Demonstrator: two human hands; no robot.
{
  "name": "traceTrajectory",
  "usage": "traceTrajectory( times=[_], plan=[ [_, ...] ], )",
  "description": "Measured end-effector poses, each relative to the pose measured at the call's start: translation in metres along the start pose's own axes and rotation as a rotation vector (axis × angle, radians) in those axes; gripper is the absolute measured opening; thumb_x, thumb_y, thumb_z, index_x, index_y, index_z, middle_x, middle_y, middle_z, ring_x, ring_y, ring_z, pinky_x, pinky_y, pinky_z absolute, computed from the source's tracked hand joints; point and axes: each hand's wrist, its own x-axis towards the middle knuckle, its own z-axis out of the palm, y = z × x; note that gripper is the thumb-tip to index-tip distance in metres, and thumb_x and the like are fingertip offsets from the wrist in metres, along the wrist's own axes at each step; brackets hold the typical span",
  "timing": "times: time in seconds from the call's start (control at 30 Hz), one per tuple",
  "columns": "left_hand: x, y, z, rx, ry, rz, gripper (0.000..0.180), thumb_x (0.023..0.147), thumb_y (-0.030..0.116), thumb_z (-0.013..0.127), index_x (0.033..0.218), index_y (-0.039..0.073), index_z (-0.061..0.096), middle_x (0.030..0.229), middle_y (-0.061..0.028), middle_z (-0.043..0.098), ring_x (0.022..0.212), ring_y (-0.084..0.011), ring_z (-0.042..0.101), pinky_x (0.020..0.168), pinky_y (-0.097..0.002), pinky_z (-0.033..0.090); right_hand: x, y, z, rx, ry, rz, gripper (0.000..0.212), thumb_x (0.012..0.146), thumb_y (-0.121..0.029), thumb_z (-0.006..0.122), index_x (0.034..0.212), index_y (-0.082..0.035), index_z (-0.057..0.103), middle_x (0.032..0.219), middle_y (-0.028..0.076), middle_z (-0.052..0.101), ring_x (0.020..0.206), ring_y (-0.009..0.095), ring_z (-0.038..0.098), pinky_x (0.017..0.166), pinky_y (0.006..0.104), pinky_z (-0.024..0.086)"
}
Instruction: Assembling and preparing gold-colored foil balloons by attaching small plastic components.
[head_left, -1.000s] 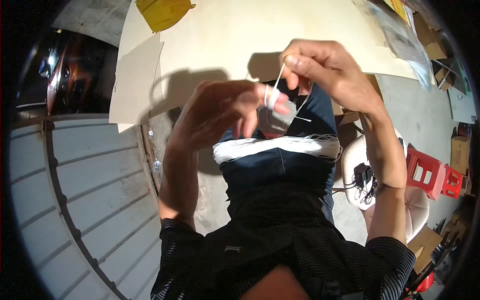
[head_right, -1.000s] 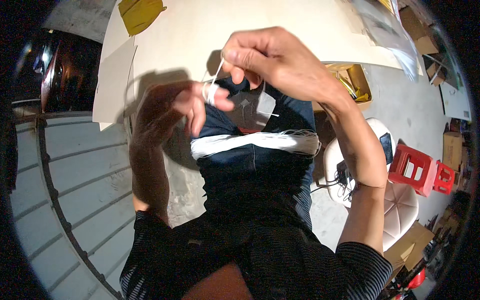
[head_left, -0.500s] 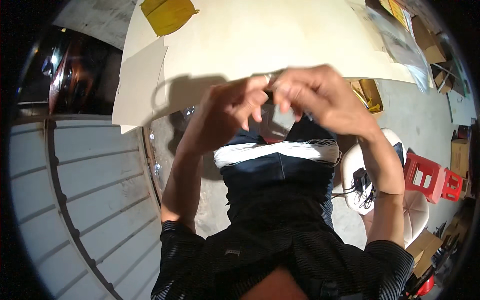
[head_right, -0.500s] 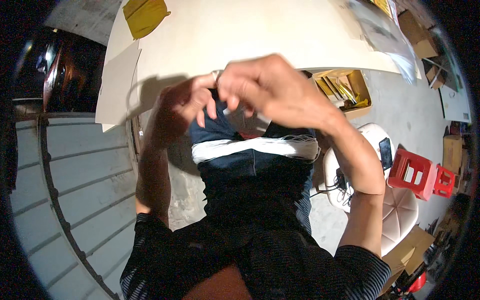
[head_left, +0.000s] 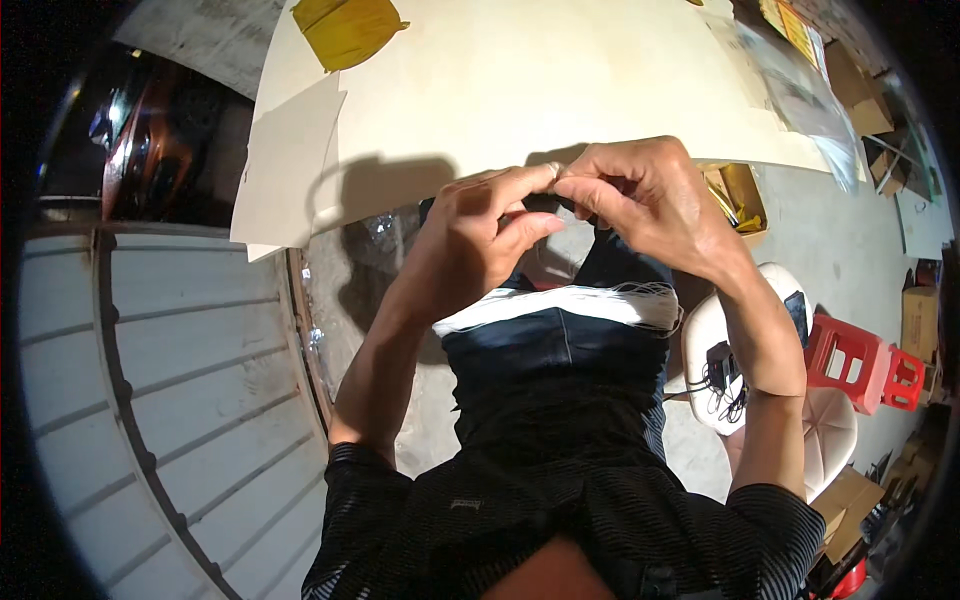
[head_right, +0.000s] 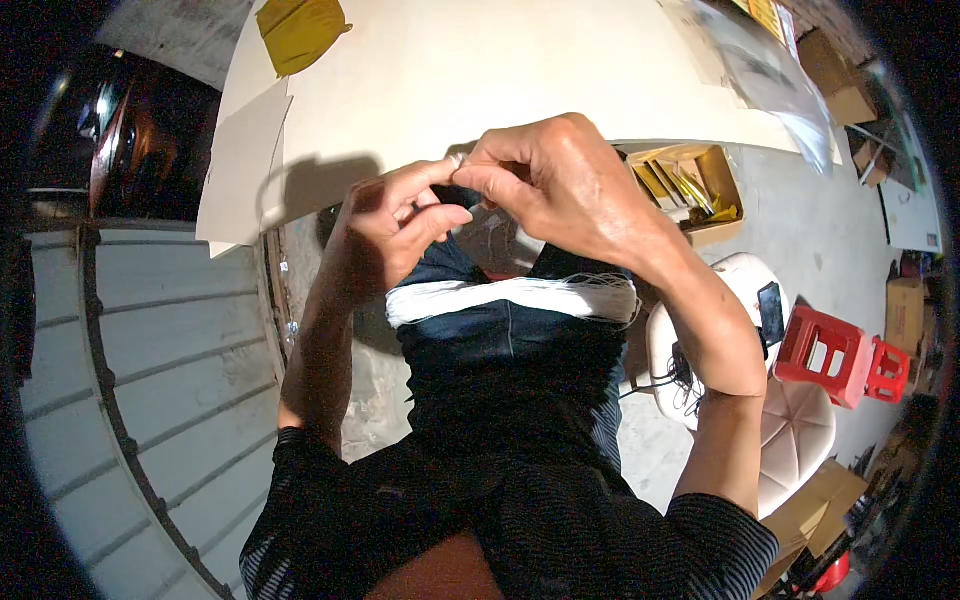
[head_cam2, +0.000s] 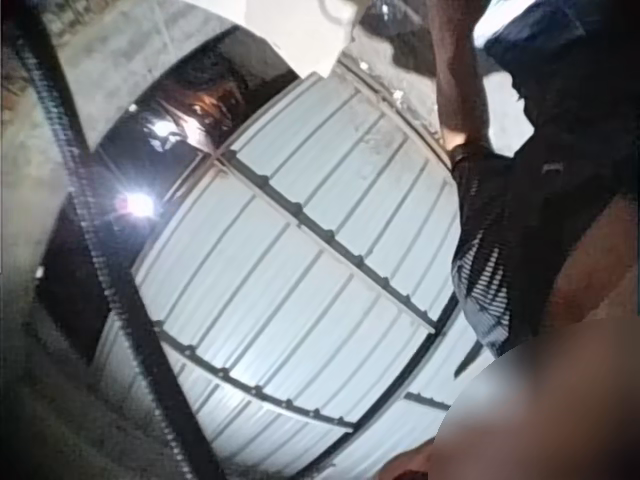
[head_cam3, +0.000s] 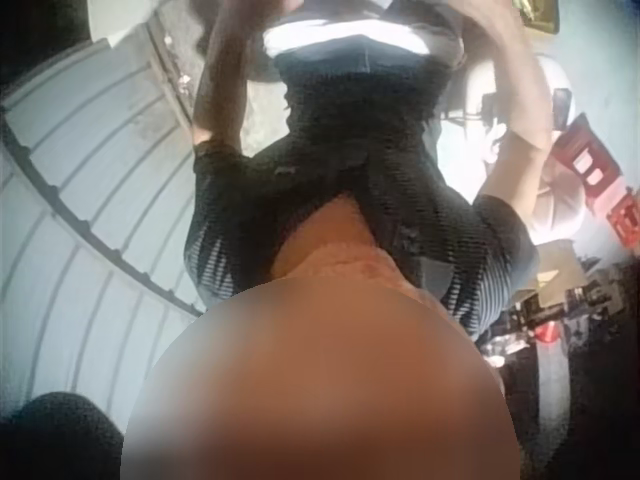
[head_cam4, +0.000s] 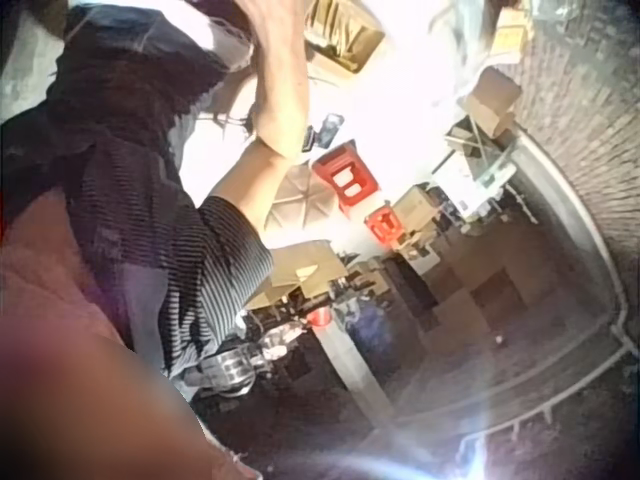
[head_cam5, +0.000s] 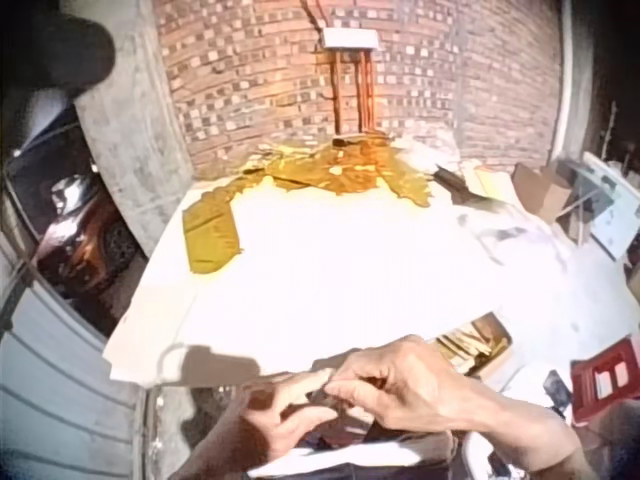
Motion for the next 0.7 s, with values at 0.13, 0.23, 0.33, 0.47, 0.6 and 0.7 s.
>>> traceTrajectory(
  times=[0.13, 0.23, 0.33, 0.47, 0.6, 0.7],
  plan=[
    [-0.002, 0.004, -0.009, -0.136, -0.118, -0.138, 0.022, 0.092, 0.006, 0.065, 0.113, 0.0, 0.068, 0.081, -0.006, 0.07, 0.061, -0.0092, 0.059, 0.054, -0.0236, 0.047, 0.008, 0.003, -0.004, 0.03, 0.008, 0.0, 0.019, 0.097, -0.014, 0.063, 0.09, 0.002, 0.072, 0.069, 0.004, 0.065, 0.06, 0.007, 0.057, 0.054, 0.0236, 0.047],
    [0.002, -0.007, -0.007, -0.407, -0.089, -0.1, 0.023, 0.095, 0.004, 0.062, 0.117, 0.001, 0.067, 0.086, -0.0063, 0.07, 0.063, -0.0075, 0.059, 0.051, -0.0217, 0.048, 0.003, 0.004, 0.003, 0.208, -0.076, 0.145, 0.02, 0.1, -0.015, 0.059, 0.095, 0.002, 0.07, 0.072, 0.003, 0.065, 0.061, 0.007, 0.057, 0.055, 0.0232, 0.048],
    [-0.001, -0.011, 0.008, -0.555, 0.014, 0.007, 0.033, 0.096, 0.005, 0.06, 0.129, 0.001, 0.059, 0.099, -0.0115, 0.068, 0.071, -0.0079, 0.058, 0.054, -0.0206, 0.048, 0.0, 0.009, 0.015, 0.294, 0.017, 0.121, 0.022, 0.103, -0.015, 0.055, 0.101, 0.002, 0.068, 0.074, 0.002, 0.064, 0.061, 0.007, 0.058, 0.056, 0.0227, 0.049],
    [-0.005, -0.005, 0.016, -0.397, 0.06, 0.056, 0.055, 0.094, 0.0, 0.061, 0.146, 0.003, 0.043, 0.118, -0.0133, 0.063, 0.083, -0.0103, 0.058, 0.062, -0.0218, 0.051, -0.001, 0.006, 0.024, 0.331, 0.116, 0.142, 0.021, 0.101, -0.014, 0.057, 0.101, 0.003, 0.069, 0.076, 0.003, 0.066, 0.063, 0.008, 0.059, 0.056, 0.023, 0.049],
    [-0.001, 0.001, 0.023, -0.093, 0.155, 0.113, 0.051, 0.09, -0.004, 0.065, 0.139, 0.004, 0.053, 0.12, -0.0093, 0.066, 0.083, -0.0086, 0.059, 0.066, -0.0227, 0.054, -0.003, 0.011, 0.026, 0.149, 0.137, 0.118, 0.018, 0.097, -0.013, 0.065, 0.096, 0.003, 0.072, 0.073, 0.005, 0.067, 0.064, 0.01, 0.062, 0.058, 0.024, 0.05],
    [0.0, -0.002, 0.019, 0.1, 0.181, 0.071, 0.043, 0.089, -0.001, 0.067, 0.132, 0.002, 0.059, 0.11, -0.0095, 0.07, 0.081, -0.0078, 0.061, 0.066, -0.0229, 0.054, 0.0, 0.011, 0.022, -0.242, 0.215, -0.228, 0.015, 0.091, -0.013, 0.072, 0.093, 0.001, 0.073, 0.069, 0.006, 0.067, 0.064, 0.013, 0.064, 0.058, 0.0244, 0.051]
  ],
)
